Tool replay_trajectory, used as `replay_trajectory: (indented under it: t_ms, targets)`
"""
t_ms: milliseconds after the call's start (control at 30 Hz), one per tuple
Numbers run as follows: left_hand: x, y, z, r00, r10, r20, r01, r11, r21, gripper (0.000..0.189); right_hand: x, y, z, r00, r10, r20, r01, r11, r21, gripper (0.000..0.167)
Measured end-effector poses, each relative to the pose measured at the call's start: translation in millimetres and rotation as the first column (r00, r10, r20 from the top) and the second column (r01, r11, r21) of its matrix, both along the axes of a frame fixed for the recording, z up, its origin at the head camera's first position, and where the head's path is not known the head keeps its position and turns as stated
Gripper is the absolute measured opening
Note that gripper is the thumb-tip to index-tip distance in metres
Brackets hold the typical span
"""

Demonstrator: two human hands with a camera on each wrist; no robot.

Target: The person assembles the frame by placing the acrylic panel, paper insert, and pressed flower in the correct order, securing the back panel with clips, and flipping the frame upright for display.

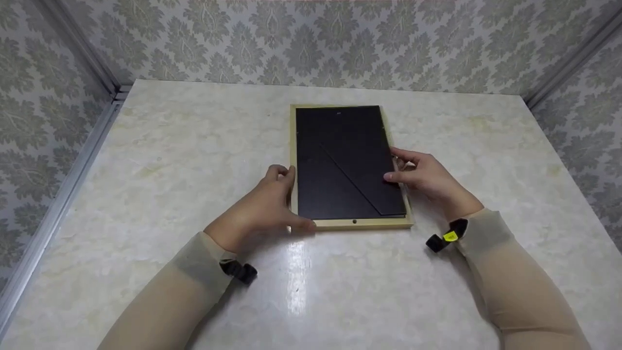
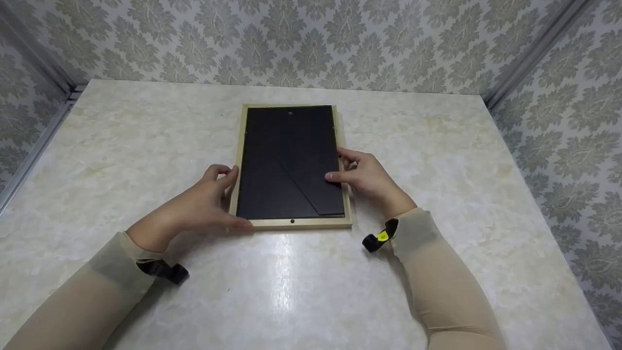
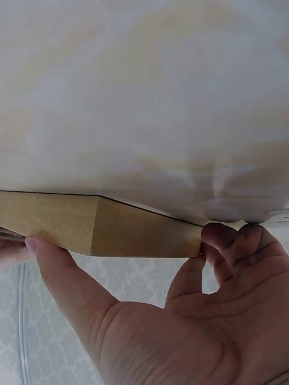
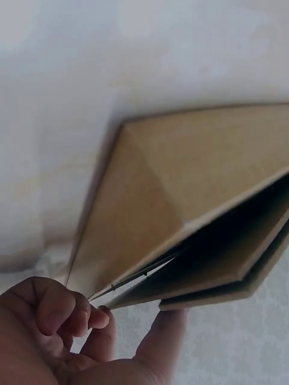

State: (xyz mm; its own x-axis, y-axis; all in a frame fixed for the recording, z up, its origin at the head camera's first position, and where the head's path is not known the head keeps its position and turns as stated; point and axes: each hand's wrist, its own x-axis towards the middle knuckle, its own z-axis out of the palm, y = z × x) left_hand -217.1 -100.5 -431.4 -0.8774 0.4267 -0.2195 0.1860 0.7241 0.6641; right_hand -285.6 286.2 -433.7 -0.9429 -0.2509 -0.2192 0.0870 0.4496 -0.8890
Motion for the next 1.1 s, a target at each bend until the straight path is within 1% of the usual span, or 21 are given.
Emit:
replay_trajectory:
  t_ms: [133,267,533,633,700,733,767,833,900,967,1033,1100]
  targets:
    - [-1.1,0.3,-0.6,1.000,0.007,0.011,-0.007,1.000,0.000,0.152,-1.2,-2,0.1,0.997,0.046,-0.063,-0.037,0.988,0.148,0.084]
    - [-1.0,1.1,-0.4,1.000,0.012,0.016,-0.012,1.000,-0.002,0.153,-1.1,-4,1.1,0.992,0.078,-0.101,-0.053,0.973,0.224,0.081]
    - [0.0,1.3,0.8,1.000,0.012,0.027,-0.012,1.000,0.004,0.152,0.3,-5,1.8,0.991,0.093,-0.095,-0.066,0.965,0.255,0.077]
    - [-1.0,-2.5,2.9,1.000,-0.005,0.008,0.005,1.000,-0.023,0.149,-0.9,-7,1.5,0.990,0.094,-0.101,-0.064,0.962,0.267,0.076]
    - [-3.2,-7.5,4.2,1.000,-0.018,-0.021,0.017,0.999,-0.036,0.139,-2.9,-9,1.4,0.989,0.095,-0.111,-0.061,0.959,0.277,0.076]
    - [-5.0,-10.4,5.1,0.999,-0.019,-0.041,0.017,0.999,-0.042,0.131,-3.7,-9,1.2,0.989,0.094,-0.117,-0.058,0.958,0.281,0.076]
    - [-7.3,-13.3,6.2,0.997,-0.020,-0.074,0.016,0.998,-0.055,0.120,-4.4,-10,0.8,0.988,0.093,-0.121,-0.056,0.957,0.285,0.076]
    - [-13.1,-18.4,8.6,0.989,-0.002,-0.147,-0.007,0.998,-0.060,0.087,-5.4,-10,-0.3,0.987,0.097,-0.125,-0.057,0.955,0.291,0.076]
    - [-20.6,-20.1,12.4,0.971,0.019,-0.238,-0.037,0.997,-0.071,0.056,-5.4,-10,-1.7,0.987,0.100,-0.128,-0.059,0.955,0.290,0.076]
    - [-28.9,-18.5,16.0,0.948,0.018,-0.319,-0.048,0.995,-0.088,0.035,-4.9,-8,-2.9,0.987,0.099,-0.124,-0.060,0.955,0.289,0.076]
    - [-37.5,-14.5,18.8,0.928,-0.010,-0.373,-0.031,0.994,-0.103,0.025,-4.2,-6,-3.6,0.988,0.096,-0.120,-0.057,0.954,0.295,0.077]
    - [-44.2,-10.7,21.2,0.913,-0.060,-0.404,0.008,0.991,-0.131,0.018,-3.4,-4,-3.9,0.990,0.089,-0.111,-0.052,0.953,0.298,0.077]
